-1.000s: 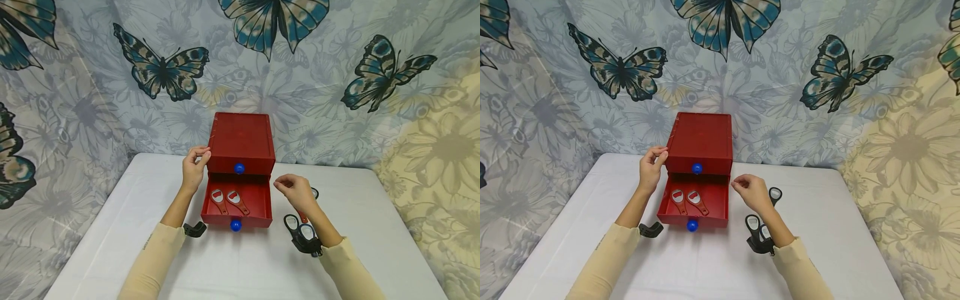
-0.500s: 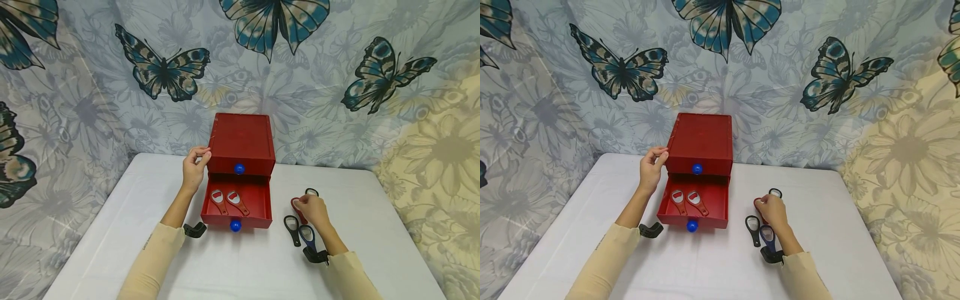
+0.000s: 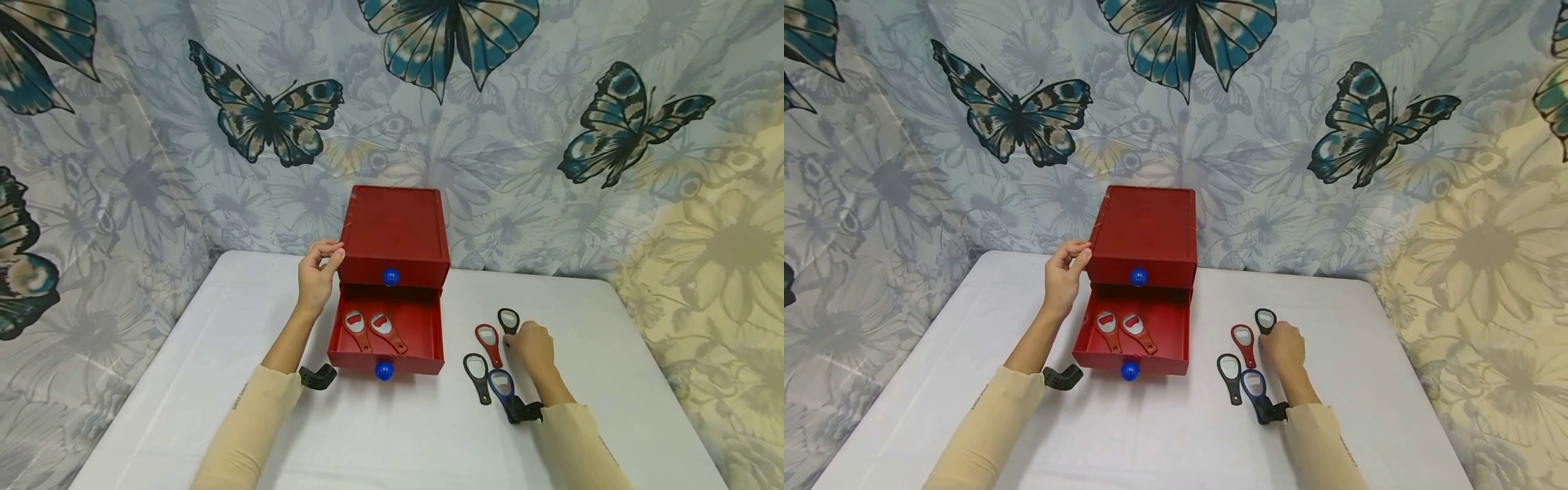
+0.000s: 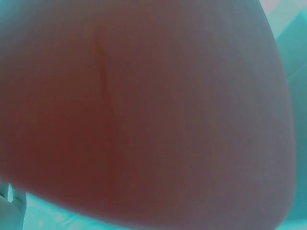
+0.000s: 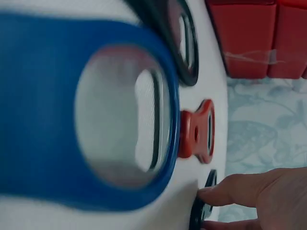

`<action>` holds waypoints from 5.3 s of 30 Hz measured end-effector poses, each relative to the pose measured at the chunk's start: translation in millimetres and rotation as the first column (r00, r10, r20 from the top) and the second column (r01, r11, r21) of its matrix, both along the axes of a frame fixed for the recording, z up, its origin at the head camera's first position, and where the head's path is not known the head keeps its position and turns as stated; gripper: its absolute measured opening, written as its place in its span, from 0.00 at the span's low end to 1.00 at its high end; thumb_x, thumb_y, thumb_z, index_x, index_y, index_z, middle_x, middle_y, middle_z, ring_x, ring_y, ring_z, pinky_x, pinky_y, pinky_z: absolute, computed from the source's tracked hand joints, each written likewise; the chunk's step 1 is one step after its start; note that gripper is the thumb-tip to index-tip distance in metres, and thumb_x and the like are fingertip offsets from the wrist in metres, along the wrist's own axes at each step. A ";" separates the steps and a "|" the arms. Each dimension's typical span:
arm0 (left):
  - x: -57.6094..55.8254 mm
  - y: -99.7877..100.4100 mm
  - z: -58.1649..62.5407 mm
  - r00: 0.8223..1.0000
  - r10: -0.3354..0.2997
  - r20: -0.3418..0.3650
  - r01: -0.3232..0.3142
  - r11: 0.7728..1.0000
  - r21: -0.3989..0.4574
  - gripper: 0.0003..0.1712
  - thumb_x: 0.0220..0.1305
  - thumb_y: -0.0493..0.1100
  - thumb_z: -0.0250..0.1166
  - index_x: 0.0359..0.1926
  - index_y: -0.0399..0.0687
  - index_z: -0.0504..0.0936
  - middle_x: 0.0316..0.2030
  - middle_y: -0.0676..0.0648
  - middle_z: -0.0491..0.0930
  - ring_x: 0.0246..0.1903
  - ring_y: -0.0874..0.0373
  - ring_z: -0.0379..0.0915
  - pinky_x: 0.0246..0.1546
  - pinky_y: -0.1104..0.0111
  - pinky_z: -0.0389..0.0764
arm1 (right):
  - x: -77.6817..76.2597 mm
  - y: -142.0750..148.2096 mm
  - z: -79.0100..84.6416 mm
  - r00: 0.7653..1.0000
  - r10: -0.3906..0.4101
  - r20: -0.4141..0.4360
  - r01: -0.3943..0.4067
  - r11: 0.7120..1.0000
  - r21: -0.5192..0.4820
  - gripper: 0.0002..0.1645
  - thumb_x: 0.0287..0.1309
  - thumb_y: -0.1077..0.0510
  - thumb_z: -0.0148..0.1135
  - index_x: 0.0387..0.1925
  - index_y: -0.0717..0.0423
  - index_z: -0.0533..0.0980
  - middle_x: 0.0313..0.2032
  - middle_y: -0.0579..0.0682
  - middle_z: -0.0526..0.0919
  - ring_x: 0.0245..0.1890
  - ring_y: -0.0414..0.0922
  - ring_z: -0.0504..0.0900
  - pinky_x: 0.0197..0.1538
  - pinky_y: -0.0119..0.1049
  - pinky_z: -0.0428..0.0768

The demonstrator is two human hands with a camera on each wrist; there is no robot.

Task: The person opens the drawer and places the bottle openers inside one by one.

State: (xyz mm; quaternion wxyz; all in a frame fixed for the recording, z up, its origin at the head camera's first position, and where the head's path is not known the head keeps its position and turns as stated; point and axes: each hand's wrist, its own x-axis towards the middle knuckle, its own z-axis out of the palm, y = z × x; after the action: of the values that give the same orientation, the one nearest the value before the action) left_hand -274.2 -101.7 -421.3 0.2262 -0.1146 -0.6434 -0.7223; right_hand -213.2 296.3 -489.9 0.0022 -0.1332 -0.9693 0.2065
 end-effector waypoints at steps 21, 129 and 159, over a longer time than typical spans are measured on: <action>26.4 -3.9 33.5 0.998 -0.010 0.062 0.019 0.989 -0.144 0.13 0.65 0.31 0.61 0.45 0.22 0.78 0.49 0.35 0.76 0.38 0.72 0.73 0.40 0.82 0.78 | -6.7 8.4 -4.1 0.994 0.080 -0.072 -0.082 0.996 -0.019 0.14 0.48 0.62 0.65 0.27 0.75 0.78 0.26 0.67 0.82 0.26 0.57 0.78 0.30 0.50 0.77; 37.9 1.0 44.3 0.995 0.054 0.078 -0.037 0.978 -0.204 0.15 0.66 0.34 0.62 0.46 0.23 0.77 0.53 0.27 0.75 0.38 0.73 0.72 0.35 0.82 0.75 | 21.9 -165.1 100.5 0.817 0.547 -0.184 -0.542 0.836 0.081 0.13 0.55 0.57 0.69 0.36 0.65 0.83 0.32 0.55 0.83 0.33 0.49 0.79 0.39 0.42 0.80; 36.1 1.8 41.0 0.994 0.060 0.090 -0.043 0.982 -0.185 0.15 0.66 0.34 0.62 0.47 0.24 0.77 0.54 0.29 0.75 0.38 0.73 0.72 0.33 0.83 0.75 | 111.7 -177.1 36.3 0.878 0.424 -0.221 -0.465 0.651 -0.600 0.17 0.64 0.53 0.62 0.38 0.65 0.83 0.24 0.53 0.83 0.20 0.33 0.76 0.24 0.27 0.78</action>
State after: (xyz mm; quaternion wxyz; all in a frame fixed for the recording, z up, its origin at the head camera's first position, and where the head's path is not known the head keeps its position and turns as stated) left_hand -238.1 -99.9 -380.3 0.2023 -0.0837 -0.7199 -0.6586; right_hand -101.5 119.1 -453.5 -0.0643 0.1217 -0.8428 0.5203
